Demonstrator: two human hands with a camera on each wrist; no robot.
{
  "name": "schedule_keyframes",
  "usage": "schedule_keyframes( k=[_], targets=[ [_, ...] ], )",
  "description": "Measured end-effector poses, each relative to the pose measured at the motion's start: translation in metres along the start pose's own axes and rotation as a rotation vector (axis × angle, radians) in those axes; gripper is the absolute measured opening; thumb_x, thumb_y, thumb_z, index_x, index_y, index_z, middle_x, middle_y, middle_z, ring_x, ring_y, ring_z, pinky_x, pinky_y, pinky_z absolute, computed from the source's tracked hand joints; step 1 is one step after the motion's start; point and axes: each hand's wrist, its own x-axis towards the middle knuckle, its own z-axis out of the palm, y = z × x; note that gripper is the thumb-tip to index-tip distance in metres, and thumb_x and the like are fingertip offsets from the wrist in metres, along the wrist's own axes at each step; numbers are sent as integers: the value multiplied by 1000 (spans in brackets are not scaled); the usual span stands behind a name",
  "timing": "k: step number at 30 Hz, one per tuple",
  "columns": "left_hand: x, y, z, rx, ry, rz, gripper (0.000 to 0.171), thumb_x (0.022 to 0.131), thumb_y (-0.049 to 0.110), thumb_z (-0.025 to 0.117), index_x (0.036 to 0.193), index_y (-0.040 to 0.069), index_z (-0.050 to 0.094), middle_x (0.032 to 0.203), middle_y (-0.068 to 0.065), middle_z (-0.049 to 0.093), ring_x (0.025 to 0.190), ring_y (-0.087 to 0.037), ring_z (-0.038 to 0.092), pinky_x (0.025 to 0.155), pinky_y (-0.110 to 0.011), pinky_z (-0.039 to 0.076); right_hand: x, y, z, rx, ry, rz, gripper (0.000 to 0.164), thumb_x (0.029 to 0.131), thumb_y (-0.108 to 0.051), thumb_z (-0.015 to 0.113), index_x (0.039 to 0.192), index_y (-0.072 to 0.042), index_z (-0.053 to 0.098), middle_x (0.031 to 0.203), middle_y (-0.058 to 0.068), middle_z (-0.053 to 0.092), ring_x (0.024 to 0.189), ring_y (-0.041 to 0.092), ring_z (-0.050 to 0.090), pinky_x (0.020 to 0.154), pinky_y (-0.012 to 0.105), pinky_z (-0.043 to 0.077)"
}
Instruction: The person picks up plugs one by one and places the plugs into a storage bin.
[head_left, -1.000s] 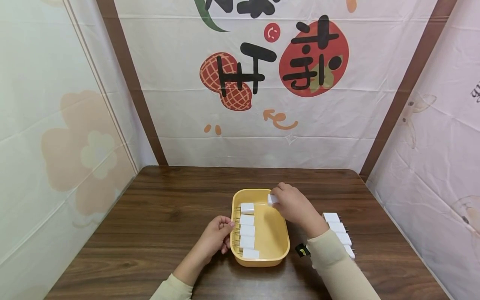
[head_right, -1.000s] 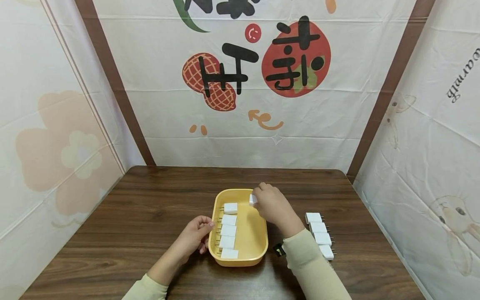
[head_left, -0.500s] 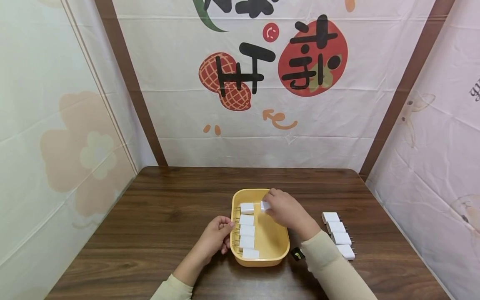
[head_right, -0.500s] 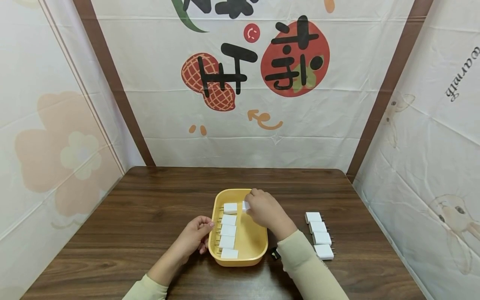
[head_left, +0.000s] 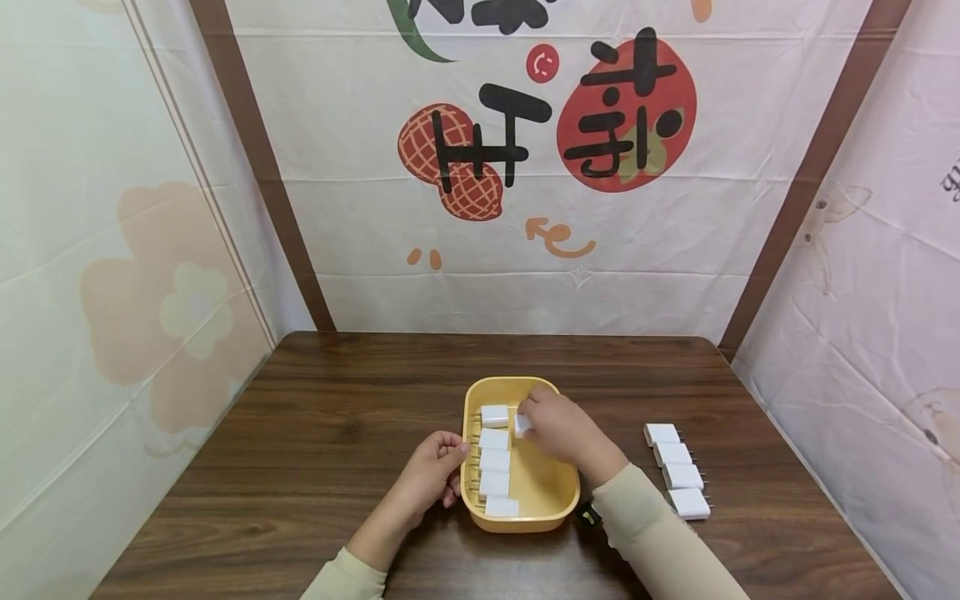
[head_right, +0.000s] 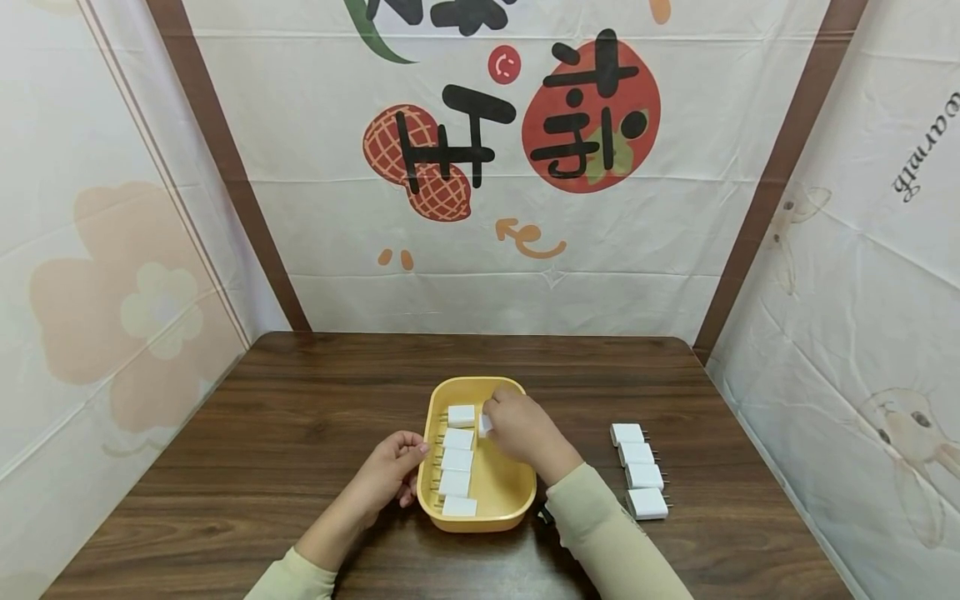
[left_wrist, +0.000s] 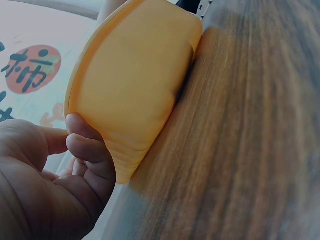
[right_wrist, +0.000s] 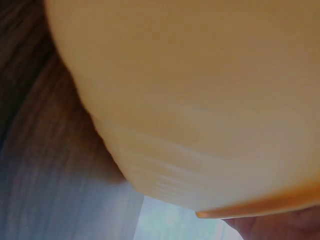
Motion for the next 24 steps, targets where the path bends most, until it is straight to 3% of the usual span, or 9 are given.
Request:
schedule_keyframes(
  k=[12,24],
  targets=[
    [0,-1,0,-3,1,1,24,107,17,55,117,-3,47,73,-8,55,48,-12,48,40,-22,39,3,-1,14,-52,2,14,27,88,-18,79,111,-5,72,100,4,60,89,19,60,81,36,56],
    [0,0,0,1,2,4,25,107,18,55,118,-3,47,73,-8,55,47,-12,47,40,-22,40,4,0,24,-125,64,2,27,86,-23,83,104,-5,72,95,5,60,87,22,60,81,38,56]
  ],
)
